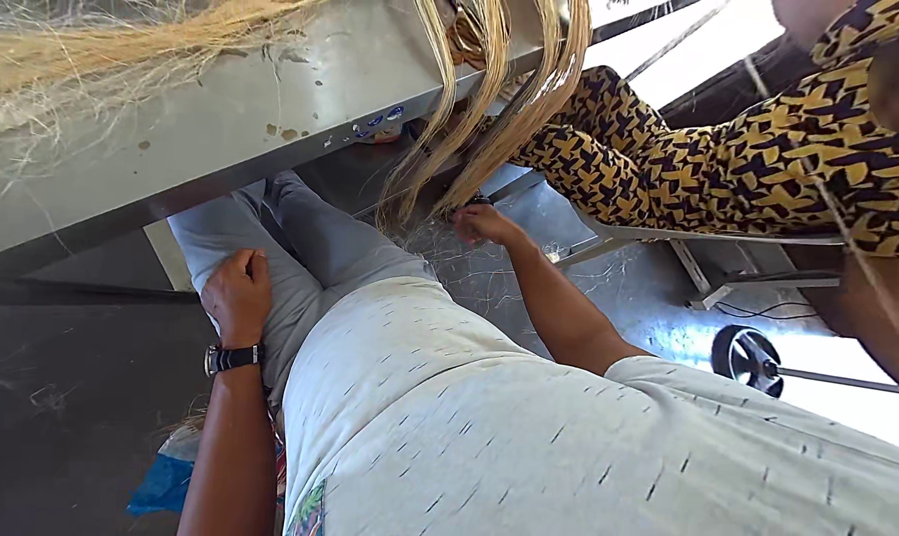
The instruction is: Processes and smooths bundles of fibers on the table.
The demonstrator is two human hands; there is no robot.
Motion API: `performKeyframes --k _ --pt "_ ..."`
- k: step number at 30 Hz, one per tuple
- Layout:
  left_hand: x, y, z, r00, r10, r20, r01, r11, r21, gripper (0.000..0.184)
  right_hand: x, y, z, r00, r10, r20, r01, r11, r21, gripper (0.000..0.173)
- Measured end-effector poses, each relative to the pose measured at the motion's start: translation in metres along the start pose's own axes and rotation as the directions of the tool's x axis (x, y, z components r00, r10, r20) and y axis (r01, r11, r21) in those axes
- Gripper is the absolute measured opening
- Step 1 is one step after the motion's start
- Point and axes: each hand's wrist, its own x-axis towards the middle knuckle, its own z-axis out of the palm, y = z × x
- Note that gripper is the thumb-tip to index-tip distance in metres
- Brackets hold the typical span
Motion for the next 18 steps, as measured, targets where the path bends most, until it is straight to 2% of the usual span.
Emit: performKeyframes --k 3,7,9,11,14,15,18 --pt "0.001 0.001 0.000 1.000 -0.011 0.008 0.011 1.000 -0.005 0.046 -0.007 -0.035 -0.002 0.988 -0.127 -0.085 0.136 0.984 0.117 0.039" --pt "0.001 0.001 -0.001 1.000 -0.010 0.010 0.010 1.000 -0.012 0.044 -0.012 -0.085 -0.013 0.938 -0.203 -0.280 0.265 0.942 0.206 0.069" --pt "0.001 0.003 -0.002 1.000 -0.014 0.012 0.015 1.000 -0.027 0.043 -0.011 -0.109 -0.015 0.922 -0.213 -0.324 0.295 0.928 0.227 0.076" --pt "0.001 0.003 -0.003 1.000 -0.020 0.018 0.021 0.999 -0.037 0.042 -0.006 -0.128 -0.014 0.916 -0.206 -0.345 0.298 0.925 0.237 0.070" --pt "0.001 0.004 -0.005 0.999 -0.027 0.027 0.028 0.998 -0.054 0.042 0.012 -0.136 -0.020 0.902 -0.187 -0.390 0.293 0.927 0.233 0.038" --pt "0.000 0.004 -0.005 1.000 -0.022 0.017 0.023 0.998 -0.059 0.042 0.017 -0.133 -0.027 0.892 -0.178 -0.416 0.277 0.942 0.190 0.034" --pt "0.001 0.003 -0.005 1.000 -0.014 0.013 0.015 0.997 -0.078 0.041 0.019 -0.116 -0.056 0.828 -0.153 -0.539 0.229 0.971 0.075 0.038"
